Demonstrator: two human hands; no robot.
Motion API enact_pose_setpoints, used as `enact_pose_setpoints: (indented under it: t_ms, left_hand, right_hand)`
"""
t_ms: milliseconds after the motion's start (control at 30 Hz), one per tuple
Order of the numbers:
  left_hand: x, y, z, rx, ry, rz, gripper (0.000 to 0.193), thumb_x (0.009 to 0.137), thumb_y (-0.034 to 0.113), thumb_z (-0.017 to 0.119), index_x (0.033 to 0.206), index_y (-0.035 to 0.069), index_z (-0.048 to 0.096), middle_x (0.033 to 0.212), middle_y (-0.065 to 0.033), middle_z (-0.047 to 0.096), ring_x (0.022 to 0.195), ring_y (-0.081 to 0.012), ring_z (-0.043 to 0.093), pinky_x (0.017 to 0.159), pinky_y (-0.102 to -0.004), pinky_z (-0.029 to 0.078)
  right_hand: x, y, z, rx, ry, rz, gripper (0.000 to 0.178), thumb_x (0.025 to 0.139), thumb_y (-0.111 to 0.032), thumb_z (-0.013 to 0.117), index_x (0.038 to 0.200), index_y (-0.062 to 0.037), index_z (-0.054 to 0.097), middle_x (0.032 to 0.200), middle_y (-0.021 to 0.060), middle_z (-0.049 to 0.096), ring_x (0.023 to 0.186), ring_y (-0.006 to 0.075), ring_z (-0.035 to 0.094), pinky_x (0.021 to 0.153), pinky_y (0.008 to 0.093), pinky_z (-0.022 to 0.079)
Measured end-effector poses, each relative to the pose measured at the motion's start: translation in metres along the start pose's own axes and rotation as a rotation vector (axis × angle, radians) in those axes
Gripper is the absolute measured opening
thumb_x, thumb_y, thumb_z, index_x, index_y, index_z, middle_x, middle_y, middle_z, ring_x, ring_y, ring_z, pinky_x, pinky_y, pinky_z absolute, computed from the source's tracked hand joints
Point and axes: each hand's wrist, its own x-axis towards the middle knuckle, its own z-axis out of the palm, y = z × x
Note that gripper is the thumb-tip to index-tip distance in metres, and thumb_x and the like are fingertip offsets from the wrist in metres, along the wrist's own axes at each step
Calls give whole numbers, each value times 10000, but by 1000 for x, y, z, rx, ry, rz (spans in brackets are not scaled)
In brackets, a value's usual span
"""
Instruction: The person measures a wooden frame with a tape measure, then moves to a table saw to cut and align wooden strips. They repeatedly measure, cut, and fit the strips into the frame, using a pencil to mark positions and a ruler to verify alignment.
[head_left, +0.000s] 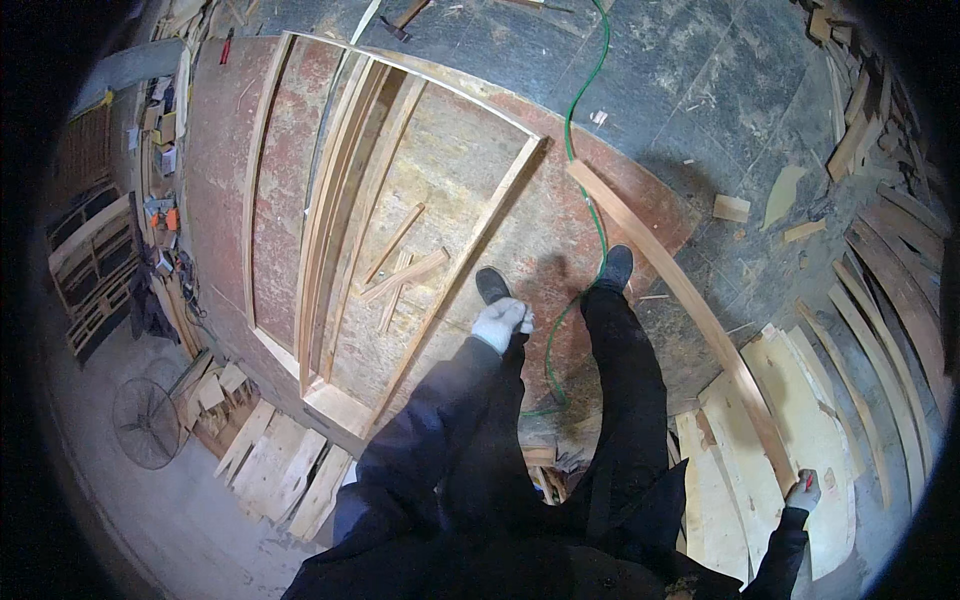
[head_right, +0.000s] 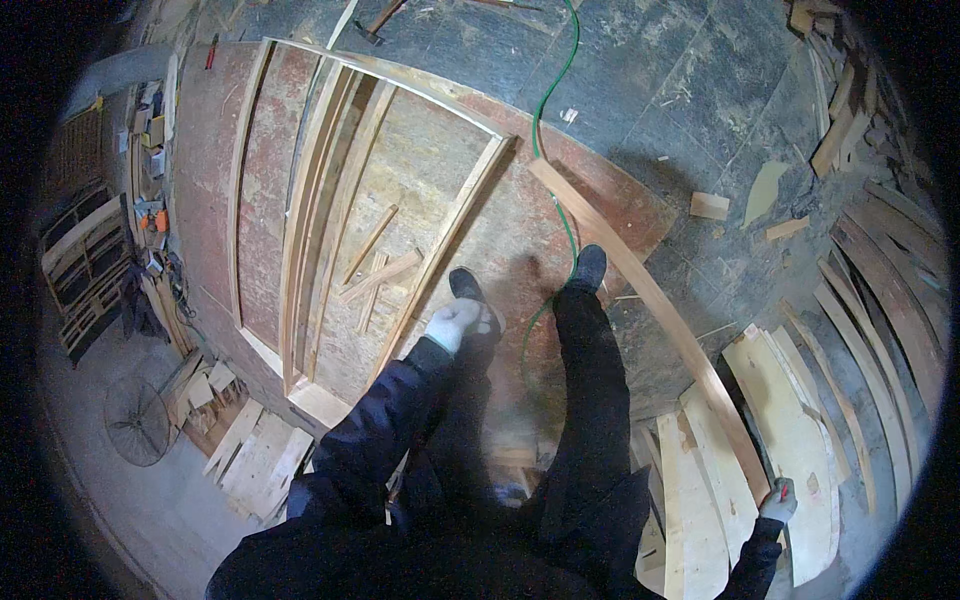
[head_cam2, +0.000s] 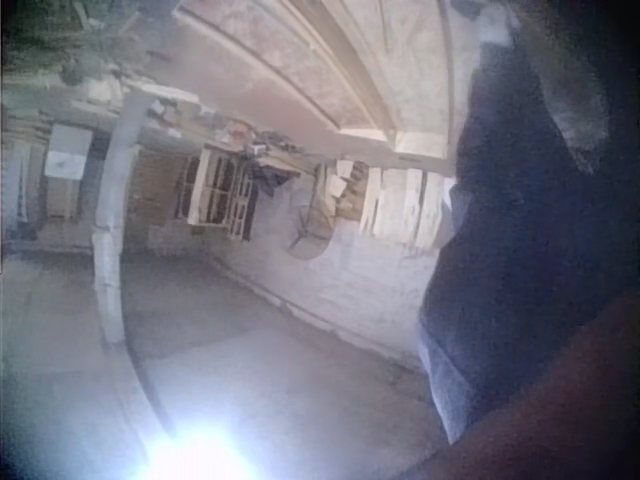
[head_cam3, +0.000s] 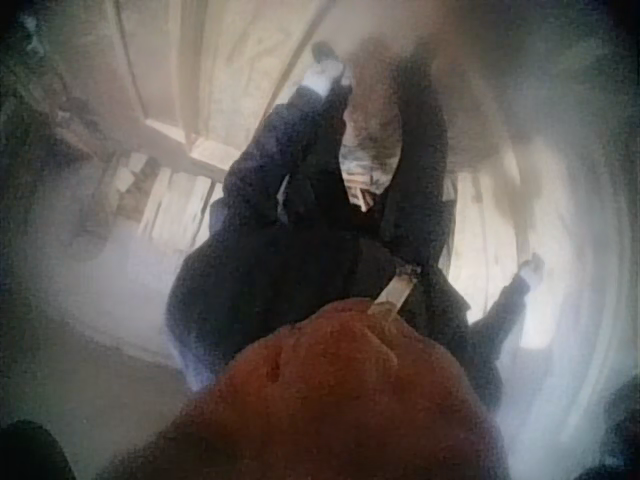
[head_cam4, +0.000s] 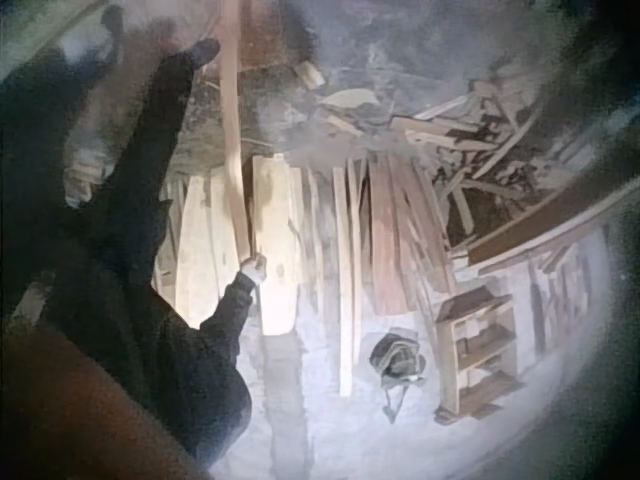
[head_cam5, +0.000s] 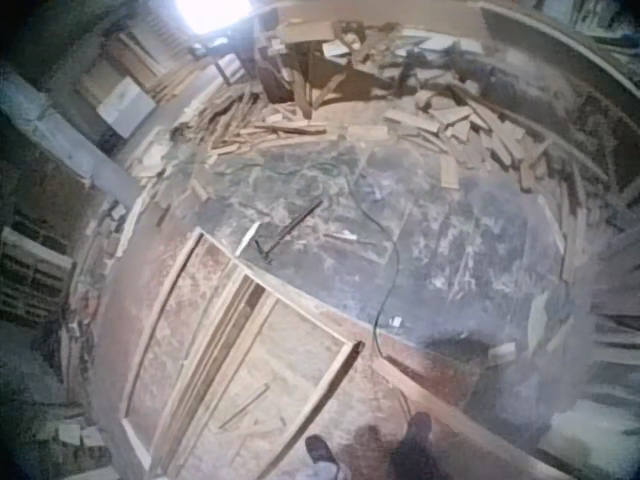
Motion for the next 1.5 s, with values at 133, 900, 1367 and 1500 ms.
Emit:
enact_pose_setpoints:
  t_ms: [133, 900, 1367, 1500]
  left_hand:
    - [45, -5, -19, -90, -20, -36, 165, 1064, 149, 609, 996, 6, 657, 909, -72, 681, 754, -154, 629, 678, -288, 527]
    - [323, -27, -148, 336, 356, 246, 359, 1011, 346, 587, 1059, 18, 725, 930, -124, 732, 862, -244, 702, 791, -379, 544]
    - [415, 31, -143, -295, -119, 100, 609, 1036, 604, 538, 1335, 75, 570, 1223, -161, 684, 1075, -288, 681, 918, -425, 542]
    - [432, 34, -148, -357, -137, 128, 649, 1023, 601, 570, 1360, 46, 558, 1254, -188, 677, 1143, -299, 677, 943, -416, 551]
  right_hand:
    - [23, -17, 55, -32, -34, 39, 237, 1006, -251, 556, 936, -49, 659, 757, 237, 608, 650, 398, 567, 640, 447, 450]
    - [133, -76, 307, 160, -61, -73, 331, 1020, -308, 545, 1043, -26, 717, 868, 208, 704, 809, 368, 647, 809, 469, 496]
    - [290, -632, 405, 907, -449, -291, 290, 1018, -283, 553, 1068, -52, 721, 955, 189, 742, 801, 341, 729, 753, 460, 555]
    - [277, -735, 427, 646, -49, -671, 308, 1022, -316, 550, 1018, -53, 709, 889, 210, 704, 788, 369, 703, 709, 462, 538]
